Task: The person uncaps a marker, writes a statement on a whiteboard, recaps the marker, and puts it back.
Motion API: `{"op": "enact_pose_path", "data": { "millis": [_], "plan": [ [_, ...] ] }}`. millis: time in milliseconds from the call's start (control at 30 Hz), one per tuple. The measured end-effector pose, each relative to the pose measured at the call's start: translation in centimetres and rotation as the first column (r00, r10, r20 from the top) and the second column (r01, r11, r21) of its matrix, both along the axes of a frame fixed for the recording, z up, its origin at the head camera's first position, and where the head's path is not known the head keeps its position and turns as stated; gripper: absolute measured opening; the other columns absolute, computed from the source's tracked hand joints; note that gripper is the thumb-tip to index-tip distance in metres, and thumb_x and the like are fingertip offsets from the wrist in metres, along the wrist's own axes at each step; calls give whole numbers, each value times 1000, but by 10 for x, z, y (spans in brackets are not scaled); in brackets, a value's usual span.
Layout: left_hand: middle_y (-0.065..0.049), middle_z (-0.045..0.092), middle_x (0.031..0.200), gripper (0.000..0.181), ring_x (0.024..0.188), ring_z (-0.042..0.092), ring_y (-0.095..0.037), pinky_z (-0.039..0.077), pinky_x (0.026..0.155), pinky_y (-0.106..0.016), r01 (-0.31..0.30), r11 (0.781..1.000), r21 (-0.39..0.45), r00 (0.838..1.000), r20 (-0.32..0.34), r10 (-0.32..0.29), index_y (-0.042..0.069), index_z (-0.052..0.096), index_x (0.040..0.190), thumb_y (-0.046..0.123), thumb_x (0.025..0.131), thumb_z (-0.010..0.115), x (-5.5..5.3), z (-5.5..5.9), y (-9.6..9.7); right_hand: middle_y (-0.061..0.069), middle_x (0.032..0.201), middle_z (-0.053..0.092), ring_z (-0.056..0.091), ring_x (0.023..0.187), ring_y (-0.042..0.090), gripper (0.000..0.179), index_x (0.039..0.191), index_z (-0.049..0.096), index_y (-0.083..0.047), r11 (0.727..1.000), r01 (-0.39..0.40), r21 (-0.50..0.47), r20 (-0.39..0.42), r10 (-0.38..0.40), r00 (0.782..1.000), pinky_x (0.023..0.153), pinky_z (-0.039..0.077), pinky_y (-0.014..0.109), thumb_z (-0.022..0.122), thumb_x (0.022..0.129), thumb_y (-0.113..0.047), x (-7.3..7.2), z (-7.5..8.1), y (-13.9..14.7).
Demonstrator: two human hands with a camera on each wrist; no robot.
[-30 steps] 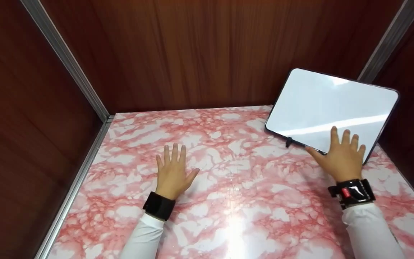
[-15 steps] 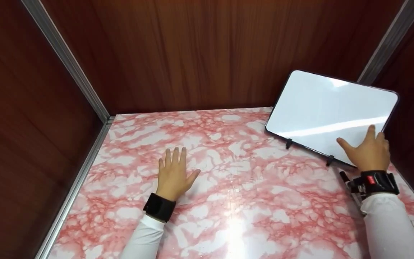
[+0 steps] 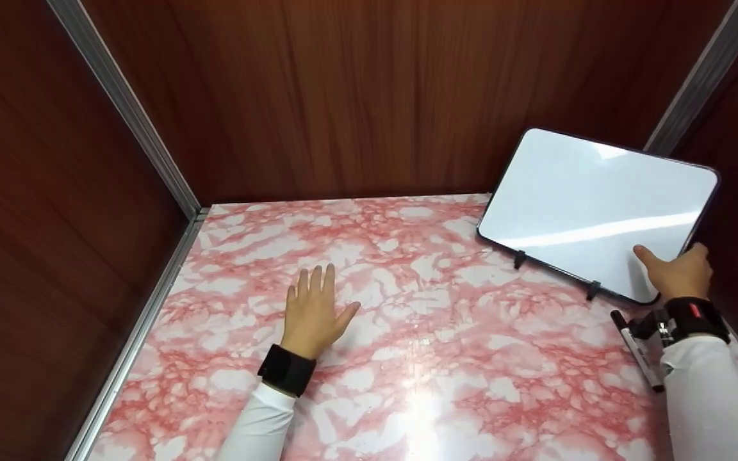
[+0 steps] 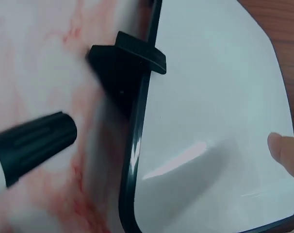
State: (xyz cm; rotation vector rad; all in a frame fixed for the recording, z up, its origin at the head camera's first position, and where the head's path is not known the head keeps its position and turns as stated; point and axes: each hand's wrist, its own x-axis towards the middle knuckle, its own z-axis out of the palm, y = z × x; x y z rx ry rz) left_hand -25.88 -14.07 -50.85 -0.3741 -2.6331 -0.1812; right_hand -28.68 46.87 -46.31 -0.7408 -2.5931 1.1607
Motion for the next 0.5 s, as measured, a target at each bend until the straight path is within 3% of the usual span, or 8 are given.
{"op": "enact_pose_path", "data": {
  "millis": [167,233,367,500],
  "plan": [
    [-20,48,136,84,129,39,-43,39,97,-59,1,1000,-2,1000,-9,-1,4,40,146,64,89,52,0,-1,0,29,154,13,18,139,43,111,151,7,7,983,66,-172,7,-66,998,112,25,52,60,83,-63,-4,-5,5],
    [-20,48,136,84,129,40,-43,39,97,-59,0,1000,-3,1000,-14,0,4,40,145,64,88,52,0,-1,0,26,155,15,21,139,39,110,152,10,5,961,96,-258,6,-98,995,112,27,49,62,82,-61,-7,-7,6],
    [-21,49,135,84,128,40,-43,39,97,-59,-5,1000,-5,1000,-18,5,4,41,145,64,88,52,-1,-1,-1,18,158,9,17,140,28,112,153,8,1,890,136,-435,5,-148,989,114,24,40,70,79,-56,-12,-10,7],
    [-20,49,136,84,129,40,-43,39,97,-59,-8,1000,4,1000,-7,8,4,40,145,65,88,51,-1,0,-1,16,159,1,8,142,23,118,152,-2,2,869,130,-477,13,-141,990,116,17,36,72,79,-54,-13,-12,8]
  ]
}}
